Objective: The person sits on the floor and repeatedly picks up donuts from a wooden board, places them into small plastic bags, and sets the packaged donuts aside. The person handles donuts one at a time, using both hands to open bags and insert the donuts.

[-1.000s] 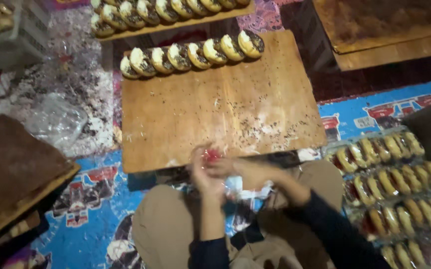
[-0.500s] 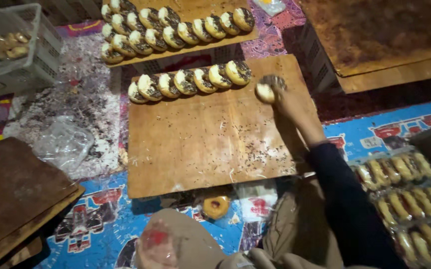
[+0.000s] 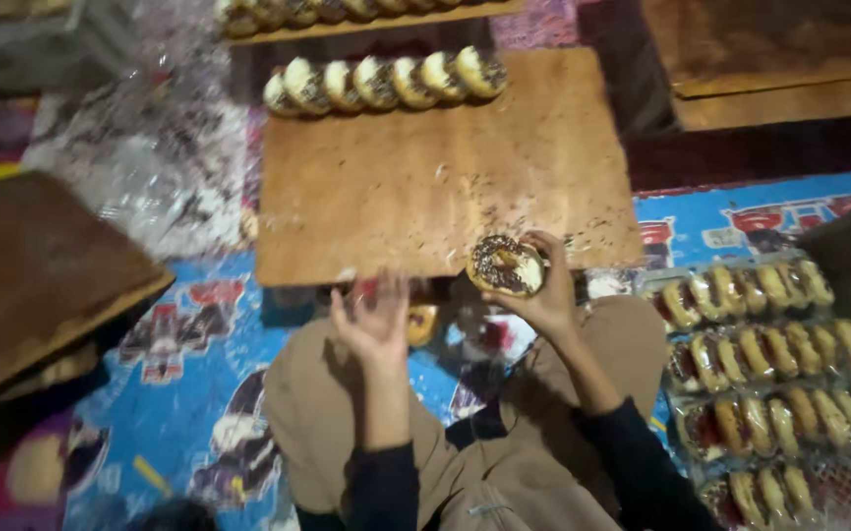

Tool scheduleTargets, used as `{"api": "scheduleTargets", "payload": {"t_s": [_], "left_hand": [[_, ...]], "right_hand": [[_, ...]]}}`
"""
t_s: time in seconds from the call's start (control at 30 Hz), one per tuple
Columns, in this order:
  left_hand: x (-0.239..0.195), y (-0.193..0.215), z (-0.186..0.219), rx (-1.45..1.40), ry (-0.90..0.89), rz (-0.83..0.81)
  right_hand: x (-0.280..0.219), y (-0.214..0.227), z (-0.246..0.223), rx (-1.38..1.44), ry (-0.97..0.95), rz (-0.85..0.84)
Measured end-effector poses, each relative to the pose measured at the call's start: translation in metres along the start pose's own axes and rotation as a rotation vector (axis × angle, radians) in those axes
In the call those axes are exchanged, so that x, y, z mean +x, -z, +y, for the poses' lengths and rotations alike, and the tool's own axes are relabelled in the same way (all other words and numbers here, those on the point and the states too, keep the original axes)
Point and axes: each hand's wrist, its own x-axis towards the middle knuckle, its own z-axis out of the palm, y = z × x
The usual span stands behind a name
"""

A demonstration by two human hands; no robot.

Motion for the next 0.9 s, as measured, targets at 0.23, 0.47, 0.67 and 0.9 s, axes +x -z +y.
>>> {"api": "scheduleTargets", "payload": {"t_s": [0.23, 0.47, 0.67, 0.9], "left_hand": [[-0.038, -0.01, -0.047, -0.157, -0.027, -0.33], [-0.09, -0.022, -0.07, 0.326, -0.165, -0.511], [-0.111, -0.046, -0.069, 0.014, -0.051, -0.717], [-0.151, -0.054, -0.089, 0.211, 0.05, -0.694]], "right_hand": [[-0.084, -0.012, -0.105, 0.147, 0.124, 0.022], [-0.084, -0.027, -0.123, 0.021, 0.226, -0.112], [-0.088, -0.019, -0.114, 0.365, 0.18, -0.156], [-0.085, -0.008, -0.131, -0.179, 0.418, 0.039]]}}
